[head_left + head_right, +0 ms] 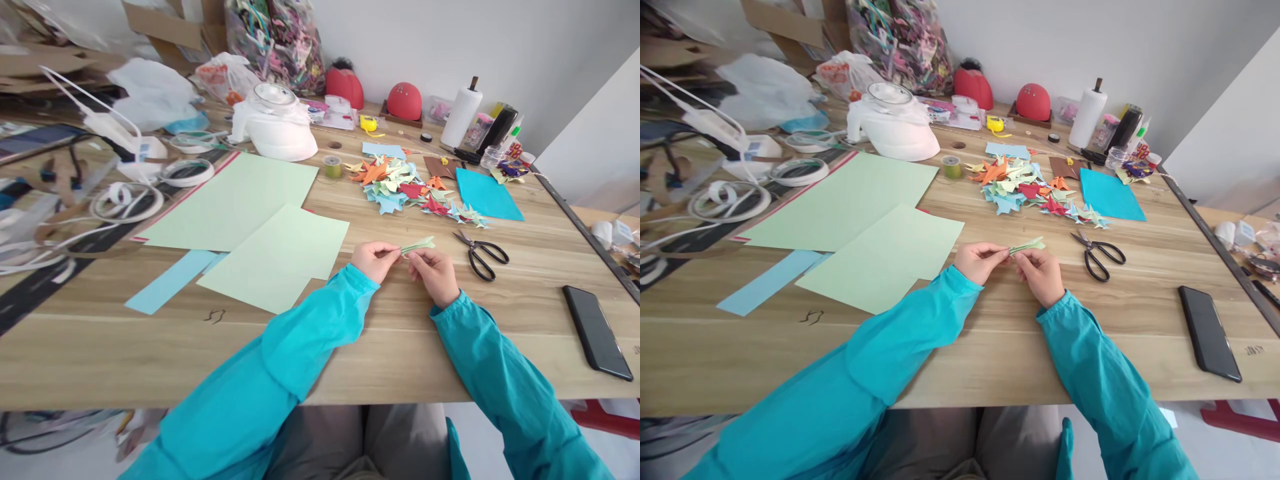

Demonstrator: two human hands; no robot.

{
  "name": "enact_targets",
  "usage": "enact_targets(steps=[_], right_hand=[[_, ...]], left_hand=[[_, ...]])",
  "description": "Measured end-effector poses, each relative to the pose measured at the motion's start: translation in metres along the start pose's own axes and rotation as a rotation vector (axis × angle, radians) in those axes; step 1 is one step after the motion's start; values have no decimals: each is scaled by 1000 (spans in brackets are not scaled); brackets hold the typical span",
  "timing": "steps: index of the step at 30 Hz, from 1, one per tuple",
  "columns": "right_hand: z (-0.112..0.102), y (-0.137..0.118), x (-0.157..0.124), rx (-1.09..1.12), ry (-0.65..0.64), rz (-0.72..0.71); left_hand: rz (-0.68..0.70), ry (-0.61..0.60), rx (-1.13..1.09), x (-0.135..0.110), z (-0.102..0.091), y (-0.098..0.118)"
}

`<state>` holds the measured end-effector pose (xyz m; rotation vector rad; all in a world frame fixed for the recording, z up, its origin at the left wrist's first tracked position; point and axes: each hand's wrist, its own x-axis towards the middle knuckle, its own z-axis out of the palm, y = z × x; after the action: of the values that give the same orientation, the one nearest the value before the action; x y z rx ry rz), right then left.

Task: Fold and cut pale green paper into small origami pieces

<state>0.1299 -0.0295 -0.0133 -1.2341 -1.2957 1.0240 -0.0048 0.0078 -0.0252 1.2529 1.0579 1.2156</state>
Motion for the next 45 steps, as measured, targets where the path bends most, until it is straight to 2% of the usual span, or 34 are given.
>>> enact_targets(steps=[5, 11, 20, 25, 29, 33, 45], right_hand=[[-1, 0, 0, 33, 3, 46], [-2, -2, 0, 110, 43, 120], [-1, 4, 3, 308, 68, 55], [-3, 3, 3, 233, 81, -3], [-6, 8, 2, 194, 78, -20], [-8, 9, 2, 223, 26, -17], [-6, -2, -1, 376, -72, 5]], left_hand=[[102, 12, 25, -4, 2, 2], [342, -78, 103, -9, 2, 6], [453, -135, 165, -8, 1, 5], [376, -130, 113, -10, 1, 9], [166, -106, 2, -6, 2, 8], [-1, -138, -72, -3, 2, 8], [-105, -182, -249, -5, 3, 13]])
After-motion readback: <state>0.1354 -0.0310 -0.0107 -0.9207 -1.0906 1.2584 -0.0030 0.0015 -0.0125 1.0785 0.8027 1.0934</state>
